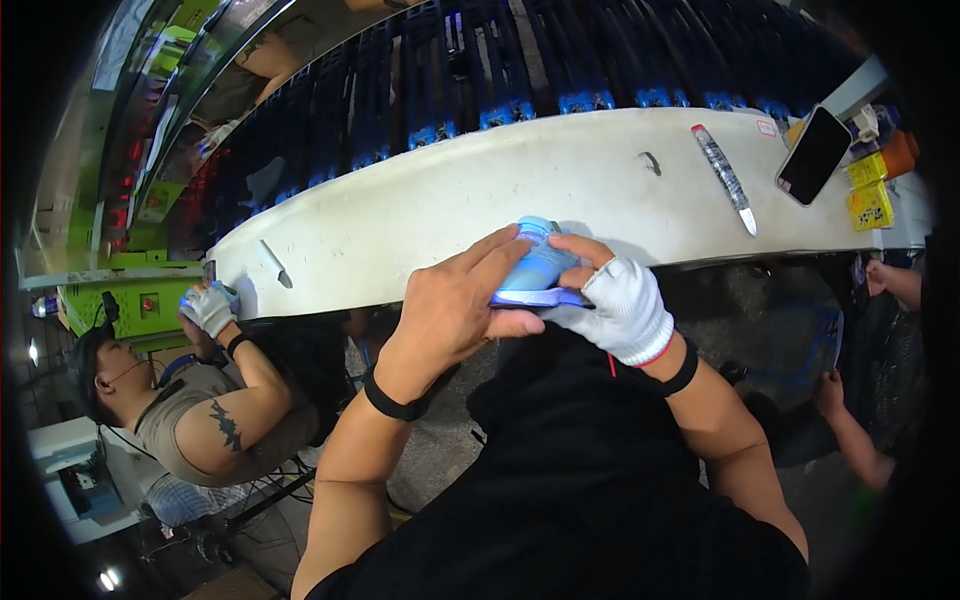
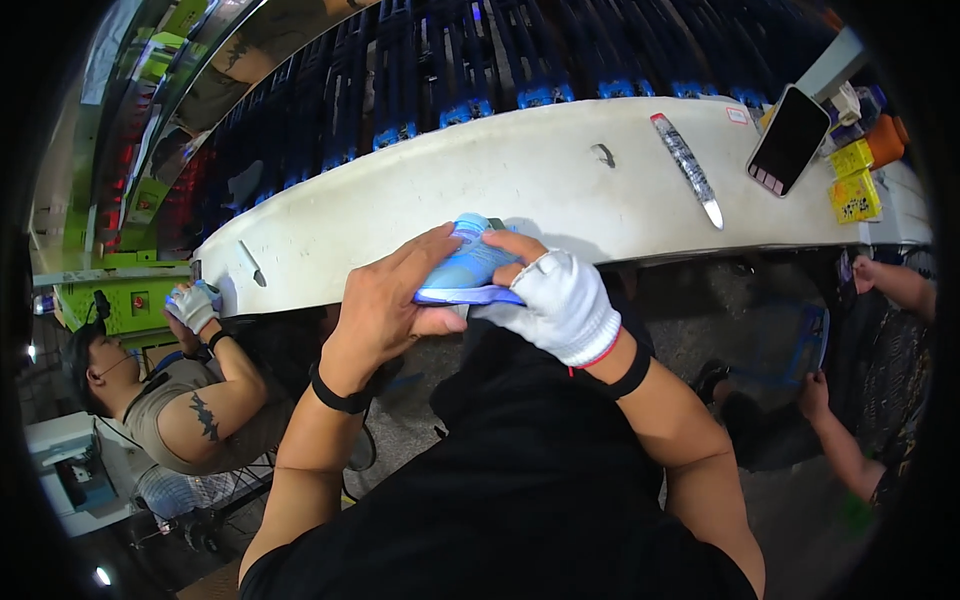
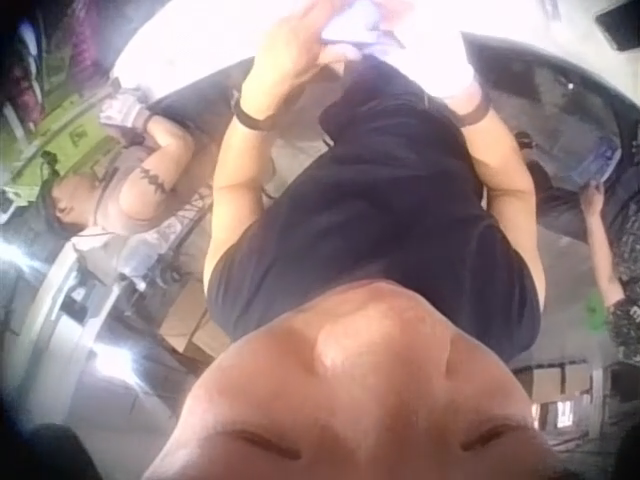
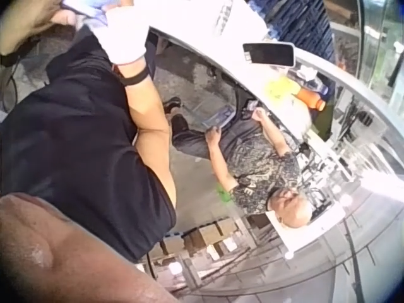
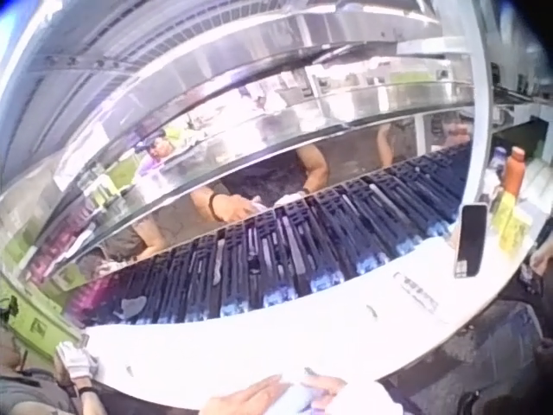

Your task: The recorder is assembling a baby shoe at a manufacturing station, inserting a plastic form and checking the sole.

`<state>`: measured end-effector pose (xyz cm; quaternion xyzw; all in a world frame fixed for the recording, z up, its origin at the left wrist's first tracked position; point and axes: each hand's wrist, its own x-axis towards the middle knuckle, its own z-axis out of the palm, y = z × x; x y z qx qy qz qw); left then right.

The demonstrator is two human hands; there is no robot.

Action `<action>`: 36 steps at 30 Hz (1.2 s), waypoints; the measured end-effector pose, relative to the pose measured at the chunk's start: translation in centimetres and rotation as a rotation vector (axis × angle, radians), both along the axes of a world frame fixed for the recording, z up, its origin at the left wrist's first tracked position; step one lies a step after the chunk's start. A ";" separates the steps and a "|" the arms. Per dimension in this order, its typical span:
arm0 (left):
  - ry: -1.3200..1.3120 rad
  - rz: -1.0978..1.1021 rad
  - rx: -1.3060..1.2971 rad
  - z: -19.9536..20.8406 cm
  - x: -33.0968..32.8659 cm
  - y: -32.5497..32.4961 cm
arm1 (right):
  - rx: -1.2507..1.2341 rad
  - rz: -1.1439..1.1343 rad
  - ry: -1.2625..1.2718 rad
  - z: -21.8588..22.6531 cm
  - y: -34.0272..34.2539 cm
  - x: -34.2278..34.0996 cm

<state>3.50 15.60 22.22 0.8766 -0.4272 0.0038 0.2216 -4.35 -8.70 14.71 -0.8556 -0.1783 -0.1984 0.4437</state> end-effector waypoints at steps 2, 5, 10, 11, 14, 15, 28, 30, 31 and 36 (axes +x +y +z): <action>0.020 0.028 0.000 -0.8 0.2 0.4 | -0.032 -0.037 0.083 -0.9 -0.7 -0.3; 0.059 0.032 -0.126 -1.9 0.0 1.2 | -0.028 -0.068 0.044 -1.5 -0.9 -0.4; 0.078 0.121 -0.164 -2.2 -1.0 2.5 | -0.062 -0.094 -0.005 -1.4 -0.1 0.6; 0.079 0.123 -0.163 -2.1 -1.3 2.8 | -0.089 -0.101 -0.022 -1.2 0.1 0.7; 0.000 0.127 -0.097 -1.3 -1.9 2.6 | -0.140 -0.099 -0.039 -1.3 0.5 0.8; -0.083 0.140 0.007 -1.0 -2.1 2.2 | -0.162 -0.094 -0.053 -1.4 0.6 0.9; 0.041 0.212 0.090 1.9 -4.4 -0.7 | -0.162 -0.108 0.127 0.0 -2.1 -0.4; 0.054 0.123 -0.183 0.8 -4.1 -1.7 | -0.166 -0.102 0.008 2.4 -2.8 -1.0; -0.005 0.069 -0.324 -0.8 -4.1 -2.6 | -0.066 -0.024 -0.058 3.7 -3.0 -1.3; -0.121 0.081 -0.576 -5.5 -5.8 -6.0 | 0.081 0.060 -0.001 3.8 -3.5 -2.2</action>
